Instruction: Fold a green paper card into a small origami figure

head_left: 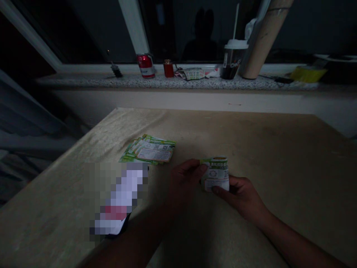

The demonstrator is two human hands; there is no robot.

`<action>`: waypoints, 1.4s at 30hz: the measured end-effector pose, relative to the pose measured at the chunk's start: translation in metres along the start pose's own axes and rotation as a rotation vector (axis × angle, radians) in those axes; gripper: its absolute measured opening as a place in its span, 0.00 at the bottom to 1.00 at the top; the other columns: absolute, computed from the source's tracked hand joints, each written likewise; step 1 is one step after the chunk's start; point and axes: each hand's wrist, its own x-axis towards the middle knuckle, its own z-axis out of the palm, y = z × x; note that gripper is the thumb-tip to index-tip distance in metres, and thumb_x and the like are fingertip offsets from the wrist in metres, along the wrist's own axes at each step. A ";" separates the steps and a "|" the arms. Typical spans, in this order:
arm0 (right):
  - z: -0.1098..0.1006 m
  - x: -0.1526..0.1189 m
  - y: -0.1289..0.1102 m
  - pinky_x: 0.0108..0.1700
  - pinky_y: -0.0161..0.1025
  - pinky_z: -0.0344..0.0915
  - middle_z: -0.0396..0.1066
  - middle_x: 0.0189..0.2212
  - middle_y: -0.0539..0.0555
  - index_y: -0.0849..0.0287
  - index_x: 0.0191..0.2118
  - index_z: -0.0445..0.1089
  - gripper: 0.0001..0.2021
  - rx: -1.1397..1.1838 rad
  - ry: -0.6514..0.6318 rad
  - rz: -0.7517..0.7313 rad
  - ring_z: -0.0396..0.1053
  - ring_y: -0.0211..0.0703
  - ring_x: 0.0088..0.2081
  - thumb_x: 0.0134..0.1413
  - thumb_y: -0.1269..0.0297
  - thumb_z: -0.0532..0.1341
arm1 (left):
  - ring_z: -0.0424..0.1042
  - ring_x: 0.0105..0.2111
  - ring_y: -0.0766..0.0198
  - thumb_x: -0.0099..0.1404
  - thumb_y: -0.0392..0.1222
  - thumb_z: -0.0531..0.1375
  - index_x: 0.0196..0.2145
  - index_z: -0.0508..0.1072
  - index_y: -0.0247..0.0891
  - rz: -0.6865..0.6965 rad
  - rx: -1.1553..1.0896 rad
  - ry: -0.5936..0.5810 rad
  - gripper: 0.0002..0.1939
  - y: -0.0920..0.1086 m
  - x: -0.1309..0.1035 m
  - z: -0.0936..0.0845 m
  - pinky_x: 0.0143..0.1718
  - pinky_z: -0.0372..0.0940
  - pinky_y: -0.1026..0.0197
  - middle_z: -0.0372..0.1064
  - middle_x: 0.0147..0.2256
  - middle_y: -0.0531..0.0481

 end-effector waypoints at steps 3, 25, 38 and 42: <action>0.000 0.000 0.000 0.48 0.39 0.72 0.83 0.40 0.50 0.48 0.42 0.82 0.08 -0.002 -0.002 -0.004 0.79 0.43 0.41 0.56 0.62 0.69 | 0.67 0.26 0.68 0.59 0.44 0.68 0.25 0.75 0.36 -0.011 0.014 0.005 0.11 0.002 0.000 0.000 0.29 0.64 0.65 0.68 0.24 0.55; -0.007 0.004 0.007 0.33 0.35 0.70 0.79 0.28 0.50 0.57 0.35 0.80 0.10 0.315 0.157 0.076 0.74 0.38 0.27 0.52 0.56 0.73 | 0.68 0.25 0.67 0.54 0.43 0.70 0.26 0.79 0.35 -0.199 0.008 -0.046 0.08 -0.003 -0.010 0.012 0.29 0.63 0.64 0.73 0.24 0.53; -0.012 0.006 0.002 0.33 0.37 0.70 0.80 0.26 0.52 0.58 0.32 0.81 0.11 0.271 0.196 0.118 0.75 0.40 0.28 0.49 0.56 0.75 | 0.71 0.25 0.64 0.53 0.44 0.70 0.26 0.80 0.35 -0.312 -0.061 -0.036 0.09 -0.009 -0.007 0.012 0.29 0.64 0.62 0.75 0.25 0.50; -0.014 0.007 0.003 0.35 0.38 0.70 0.80 0.27 0.52 0.58 0.34 0.82 0.11 0.276 0.185 0.110 0.75 0.41 0.29 0.50 0.55 0.74 | 0.71 0.25 0.64 0.53 0.44 0.70 0.25 0.80 0.35 -0.327 -0.072 -0.019 0.09 -0.008 -0.007 0.013 0.30 0.64 0.61 0.75 0.24 0.50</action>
